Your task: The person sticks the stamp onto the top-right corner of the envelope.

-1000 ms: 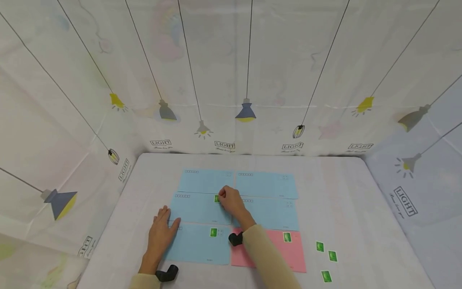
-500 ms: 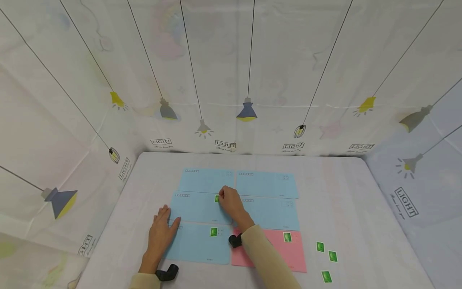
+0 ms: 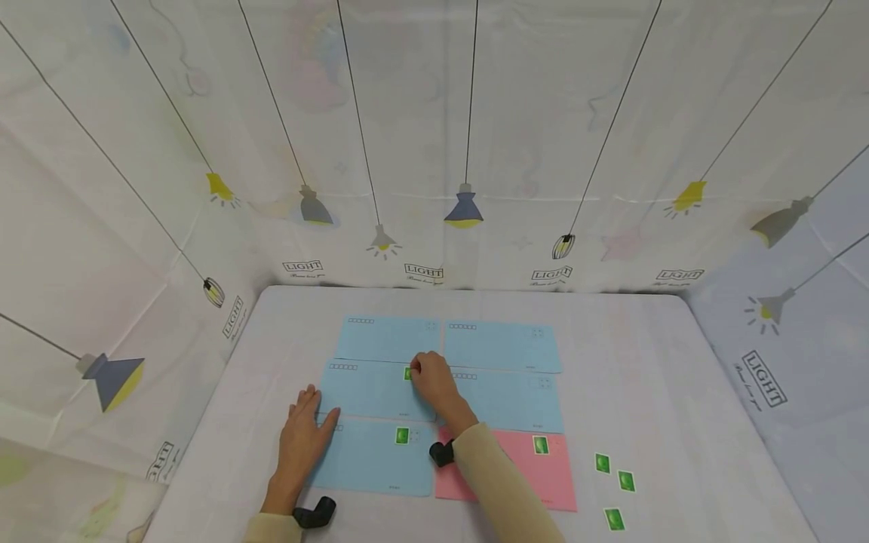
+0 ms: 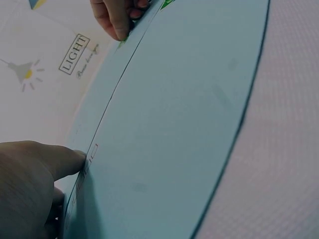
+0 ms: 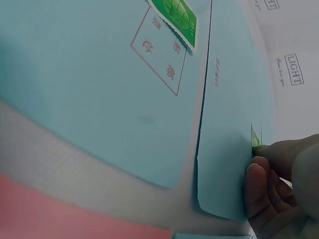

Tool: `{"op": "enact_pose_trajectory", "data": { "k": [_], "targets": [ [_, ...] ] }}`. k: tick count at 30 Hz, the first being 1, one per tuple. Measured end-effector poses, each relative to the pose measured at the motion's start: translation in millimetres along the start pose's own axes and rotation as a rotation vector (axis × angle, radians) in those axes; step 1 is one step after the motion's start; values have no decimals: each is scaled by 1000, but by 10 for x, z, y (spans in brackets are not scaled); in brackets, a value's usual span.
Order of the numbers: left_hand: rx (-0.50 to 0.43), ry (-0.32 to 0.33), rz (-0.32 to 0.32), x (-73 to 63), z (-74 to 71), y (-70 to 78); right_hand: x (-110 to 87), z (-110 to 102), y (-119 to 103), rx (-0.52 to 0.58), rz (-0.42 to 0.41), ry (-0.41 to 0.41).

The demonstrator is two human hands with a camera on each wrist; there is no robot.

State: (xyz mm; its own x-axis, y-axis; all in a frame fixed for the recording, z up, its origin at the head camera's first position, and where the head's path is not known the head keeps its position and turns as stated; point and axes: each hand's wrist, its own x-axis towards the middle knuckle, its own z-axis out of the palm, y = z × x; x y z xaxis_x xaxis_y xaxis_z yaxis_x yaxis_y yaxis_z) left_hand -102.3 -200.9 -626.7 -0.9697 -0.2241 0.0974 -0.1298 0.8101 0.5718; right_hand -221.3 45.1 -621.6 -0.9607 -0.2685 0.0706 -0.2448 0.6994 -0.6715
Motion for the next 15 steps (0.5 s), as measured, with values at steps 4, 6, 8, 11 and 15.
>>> {"op": "enact_pose_trajectory", "data": {
  "k": [4, 6, 8, 11, 15],
  "targets": [
    [-1, -2, 2, 3, 8, -1, -16, -6, -3, -5, 0, 8],
    [1, -1, 4, 3, 11, -1, -25, -14, -8, 3, 10, 13],
    [4, -1, 4, 1, 10, 0, -39, -26, -16, 21, 21, 19],
    [7, -3, 3, -1, 4, 1, -59, -58, -35, 49, 29, 28],
    [9, -6, -2, 2, -7, -1, -92, -133, -57, 75, 23, 36]
  ]
}}
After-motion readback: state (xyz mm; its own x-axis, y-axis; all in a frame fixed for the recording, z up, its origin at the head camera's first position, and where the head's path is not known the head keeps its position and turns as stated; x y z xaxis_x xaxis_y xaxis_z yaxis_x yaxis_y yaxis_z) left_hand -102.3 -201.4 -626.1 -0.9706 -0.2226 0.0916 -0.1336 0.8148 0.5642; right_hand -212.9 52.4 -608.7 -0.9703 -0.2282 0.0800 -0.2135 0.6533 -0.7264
